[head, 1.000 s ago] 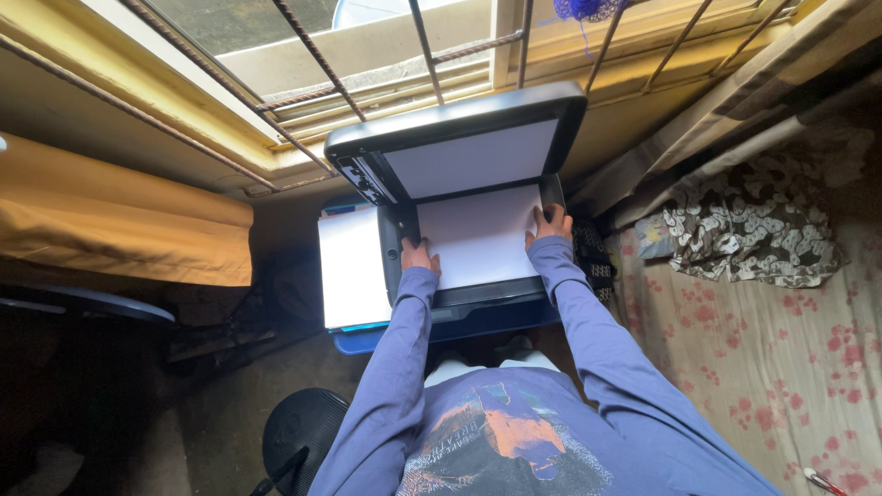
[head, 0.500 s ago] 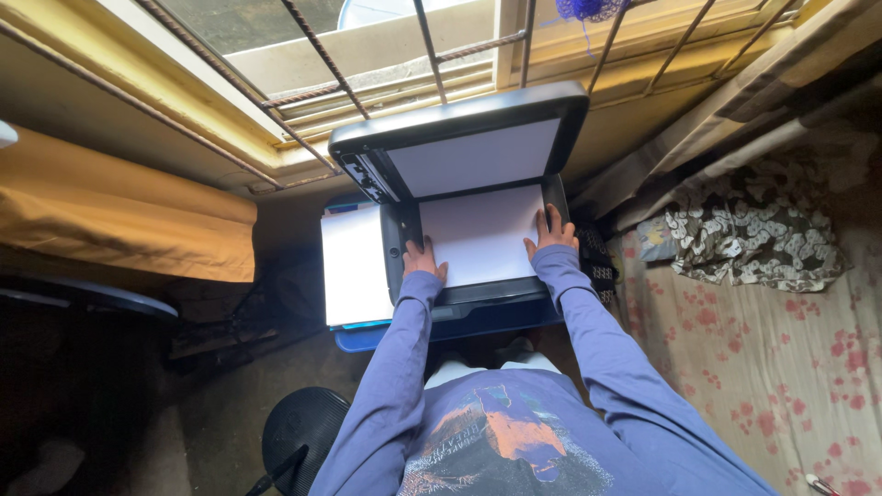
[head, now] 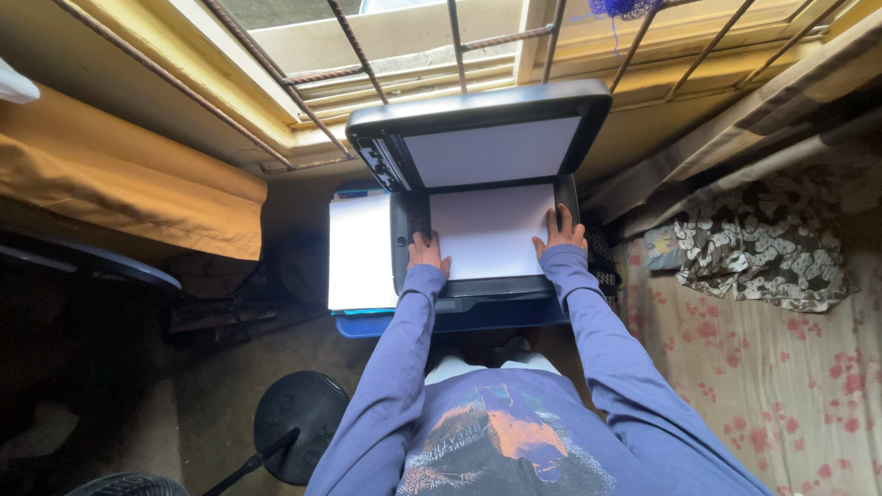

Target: The person repeatedly places single sheets of paper into the scanner bed of a desktop printer, closes the lid, then reopens it to remove the sheet and repeat the cycle. The person also briefly opens the front cover to access the interior before resuming the paper-loading loop.

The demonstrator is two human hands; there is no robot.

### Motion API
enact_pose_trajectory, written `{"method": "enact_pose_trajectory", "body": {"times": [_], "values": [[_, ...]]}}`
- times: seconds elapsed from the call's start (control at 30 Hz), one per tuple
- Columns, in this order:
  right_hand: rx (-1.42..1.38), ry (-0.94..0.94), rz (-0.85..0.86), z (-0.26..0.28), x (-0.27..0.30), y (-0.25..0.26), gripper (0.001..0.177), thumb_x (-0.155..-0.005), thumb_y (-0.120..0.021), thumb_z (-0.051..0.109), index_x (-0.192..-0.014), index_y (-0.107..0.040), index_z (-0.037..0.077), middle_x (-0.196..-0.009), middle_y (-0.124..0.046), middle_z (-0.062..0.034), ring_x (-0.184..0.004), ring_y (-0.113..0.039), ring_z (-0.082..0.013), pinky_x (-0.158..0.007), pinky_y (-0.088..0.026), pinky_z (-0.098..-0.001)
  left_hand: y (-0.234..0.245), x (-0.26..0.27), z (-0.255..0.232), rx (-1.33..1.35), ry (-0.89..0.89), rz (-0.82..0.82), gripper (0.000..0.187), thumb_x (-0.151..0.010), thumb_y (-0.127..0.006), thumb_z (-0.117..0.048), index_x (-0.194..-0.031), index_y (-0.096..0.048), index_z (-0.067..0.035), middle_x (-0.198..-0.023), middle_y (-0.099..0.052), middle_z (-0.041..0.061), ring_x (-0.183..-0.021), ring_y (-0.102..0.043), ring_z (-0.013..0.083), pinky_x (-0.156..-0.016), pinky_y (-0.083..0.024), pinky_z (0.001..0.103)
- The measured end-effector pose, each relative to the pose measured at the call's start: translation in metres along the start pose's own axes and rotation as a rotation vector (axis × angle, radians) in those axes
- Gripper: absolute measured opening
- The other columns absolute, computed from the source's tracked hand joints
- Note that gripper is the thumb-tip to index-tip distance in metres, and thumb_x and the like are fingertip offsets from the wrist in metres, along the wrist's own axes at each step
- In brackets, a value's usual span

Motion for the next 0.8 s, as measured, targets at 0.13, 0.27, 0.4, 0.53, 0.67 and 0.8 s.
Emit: {"method": "enact_pose_trajectory", "body": {"times": [0.13,0.27,0.4,0.53,0.67,0.8], "values": [[-0.011,0.003,0.003,0.000,-0.001,0.002,0.081,-0.092,-0.067,0.048,-0.161,-0.034,0.022,-0.168,-0.017,0.0014,-0.107,-0.049,-0.0271,-0.089,-0.053,-0.0377,0.001,-0.002,-0.002,-0.039,0.015,0.040,0.081,-0.086,-0.077,-0.027,-0.156,-0.036,-0.017,-0.142,-0.037,0.015,-0.126,-0.049,0.0355,-0.103,-0.052,0.044],[-0.043,0.000,-0.021,0.000,-0.002,0.001,0.081,-0.089,-0.071,0.046,-0.159,-0.038,0.021,-0.166,-0.022,0.0001,-0.113,-0.050,-0.0284,-0.093,-0.052,-0.0399,-0.003,-0.006,0.001,-0.098,0.012,0.133,0.088,-0.088,-0.076,-0.034,-0.159,-0.026,-0.017,-0.146,-0.036,0.017,-0.127,-0.049,0.0383,-0.104,-0.051,0.046],[-0.190,-0.068,-0.025,0.003,-0.011,-0.001,0.078,-0.089,-0.073,0.045,-0.157,-0.043,0.021,-0.161,-0.029,-0.0078,-0.120,-0.050,-0.0308,-0.095,-0.052,-0.0430,-0.007,-0.009,0.005,-0.075,-0.028,0.103,0.092,-0.088,-0.076,-0.040,-0.160,-0.024,-0.015,-0.143,-0.039,0.020,-0.126,-0.050,0.0401,-0.103,-0.051,0.047],[-0.207,0.006,-0.246,0.040,-0.010,0.001,0.074,-0.087,-0.076,0.041,-0.152,-0.050,0.017,-0.150,-0.037,-0.0208,-0.124,-0.048,-0.0386,-0.097,-0.050,-0.0474,-0.012,0.005,0.026,0.097,-0.118,-0.042,0.094,-0.087,-0.076,-0.041,-0.162,-0.024,-0.014,-0.130,-0.045,0.022,-0.117,-0.055,0.0393,-0.097,-0.052,0.046],[-0.344,0.267,-0.402,0.120,0.009,-0.006,0.061,-0.085,-0.077,0.032,-0.140,-0.061,0.010,-0.139,-0.049,-0.0243,-0.121,-0.051,-0.0419,-0.100,-0.049,-0.0489,-0.022,0.034,0.074,0.426,-0.176,-0.178,0.079,-0.089,-0.075,-0.035,-0.158,-0.041,-0.015,-0.111,-0.056,0.017,-0.099,-0.063,0.0311,-0.092,-0.053,0.041],[-0.560,0.570,-0.397,0.211,0.050,-0.011,0.041,-0.085,-0.073,0.021,-0.122,-0.069,0.006,-0.126,-0.061,-0.0210,-0.114,-0.055,-0.0415,-0.101,-0.048,-0.0474,-0.025,0.061,0.159,0.551,-0.016,-0.427,0.058,-0.087,-0.077,-0.030,-0.140,-0.061,-0.014,-0.096,-0.060,0.011,-0.089,-0.062,0.0285,-0.084,-0.053,0.040]]}}
Point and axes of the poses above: each hand's wrist, its own x-axis away from the middle knuckle, its own y-axis out of the back of the hand, z = x × y, the point moved 5 cm from there along -x, towards the middle knuckle
